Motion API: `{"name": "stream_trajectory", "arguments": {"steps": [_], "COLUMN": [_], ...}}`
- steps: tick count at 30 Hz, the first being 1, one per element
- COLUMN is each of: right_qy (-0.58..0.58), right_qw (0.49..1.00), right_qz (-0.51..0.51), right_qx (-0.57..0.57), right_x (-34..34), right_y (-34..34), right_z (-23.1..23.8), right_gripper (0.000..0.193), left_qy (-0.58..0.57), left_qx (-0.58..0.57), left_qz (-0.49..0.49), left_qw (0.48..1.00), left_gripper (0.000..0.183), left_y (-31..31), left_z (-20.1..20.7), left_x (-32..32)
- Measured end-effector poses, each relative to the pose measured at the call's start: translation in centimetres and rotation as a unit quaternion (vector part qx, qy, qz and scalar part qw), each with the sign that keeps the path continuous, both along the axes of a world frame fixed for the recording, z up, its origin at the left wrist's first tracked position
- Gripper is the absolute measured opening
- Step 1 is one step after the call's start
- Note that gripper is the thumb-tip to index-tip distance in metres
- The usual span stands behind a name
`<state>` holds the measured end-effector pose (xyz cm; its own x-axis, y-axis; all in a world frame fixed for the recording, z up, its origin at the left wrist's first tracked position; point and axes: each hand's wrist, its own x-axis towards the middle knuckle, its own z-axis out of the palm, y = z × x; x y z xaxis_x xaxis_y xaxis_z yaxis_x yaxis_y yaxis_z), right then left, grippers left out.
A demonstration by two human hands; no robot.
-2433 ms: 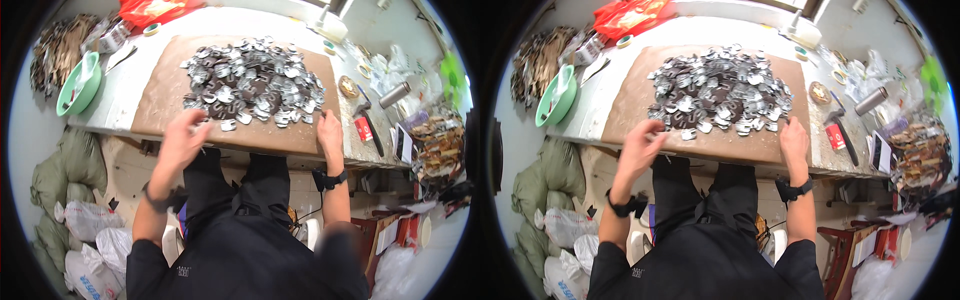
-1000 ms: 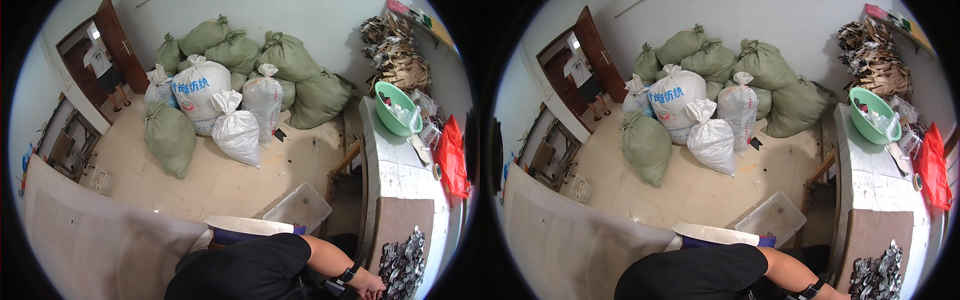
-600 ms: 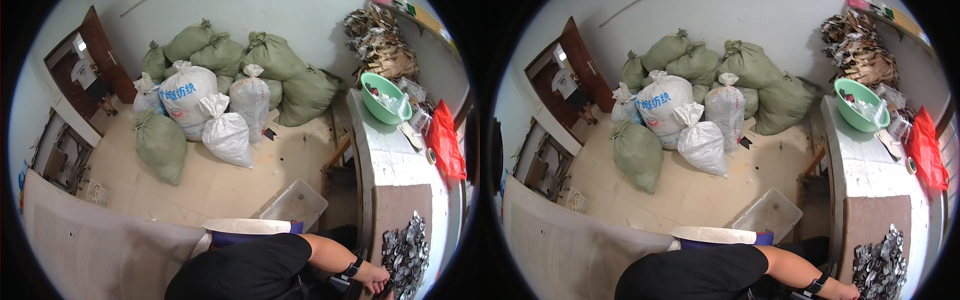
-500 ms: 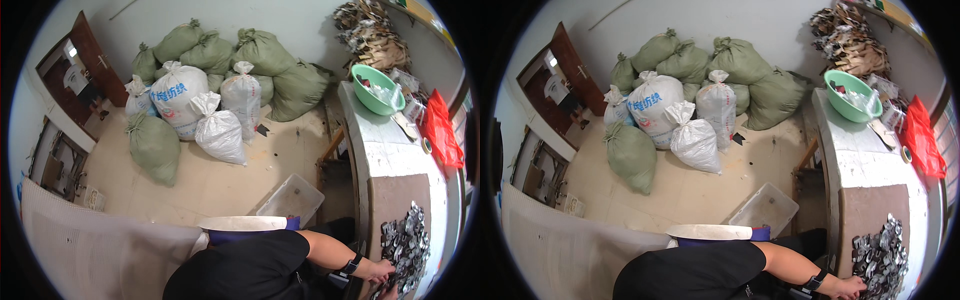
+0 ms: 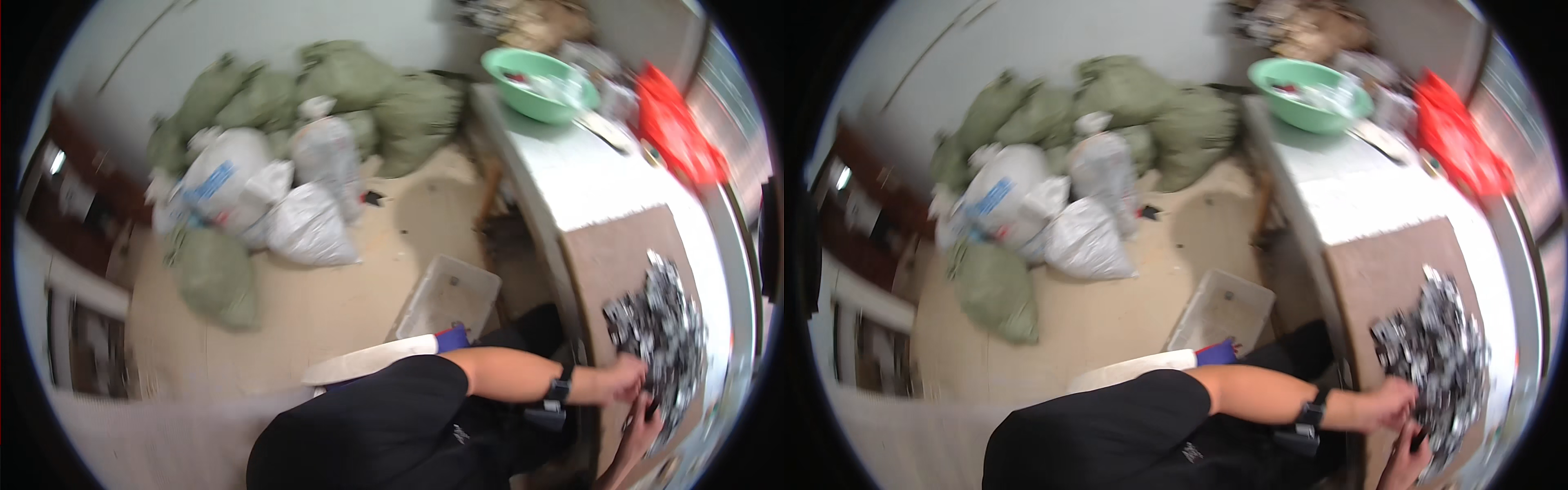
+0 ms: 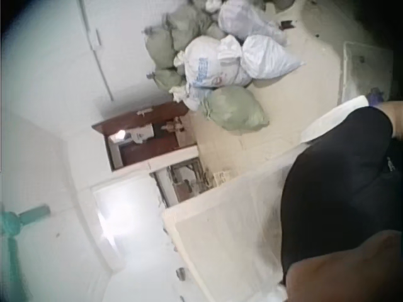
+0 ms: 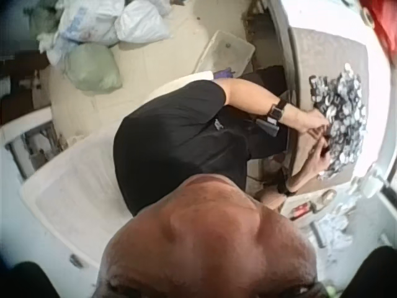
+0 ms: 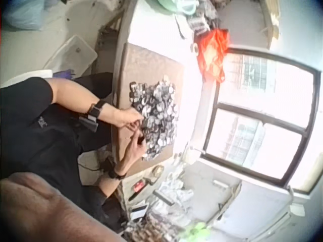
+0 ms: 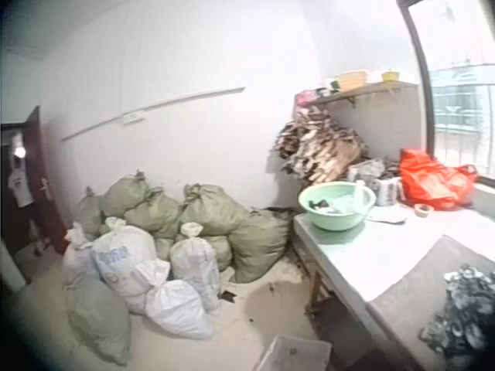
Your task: Sorting and inspecting small metal shoe components on a workbench.
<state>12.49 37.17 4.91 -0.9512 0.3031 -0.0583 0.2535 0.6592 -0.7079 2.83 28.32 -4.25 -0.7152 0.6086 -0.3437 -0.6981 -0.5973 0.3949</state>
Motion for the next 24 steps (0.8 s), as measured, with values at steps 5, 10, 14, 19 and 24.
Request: {"name": "stream_trajectory", "arguments": {"steps": [5, 10, 14, 19, 24], "right_qy": [0.094, 0.042, 0.057, 0.052, -0.002], "right_qw": [0.980, 0.955, 0.951, 0.949, 0.944], "right_qz": [-0.134, -0.196, -0.240, -0.215, -0.195], "right_qx": [0.116, 0.219, 0.186, 0.225, 0.265], "right_x": [2.6, 6.7, 8.6, 6.6, 5.9], "right_y": [2.1, 6.9, 7.3, 6.0, 6.7], "right_z": [-1.1, -2.5, -2.9, -4.6, -5.3], "right_gripper": [0.023, 0.033, 0.045, 0.048, 0.038], "left_qy": [0.000, -0.044, -0.001, -0.011, 0.003], "left_qx": [0.013, -0.042, -0.047, -0.072, -0.081], "left_qz": [-0.087, -0.111, -0.209, -0.219, -0.299], "left_qw": [0.996, 0.992, 0.977, 0.973, 0.951], "left_gripper": [0.015, 0.038, 0.055, 0.050, 0.030], "left_y": [-8.5, -10.2, -8.4, -7.0, -7.9], "left_z": [2.5, 4.4, 3.1, 4.1, 2.8], "left_x": [-1.6, -2.8, -2.3, -0.3, 0.1]}}
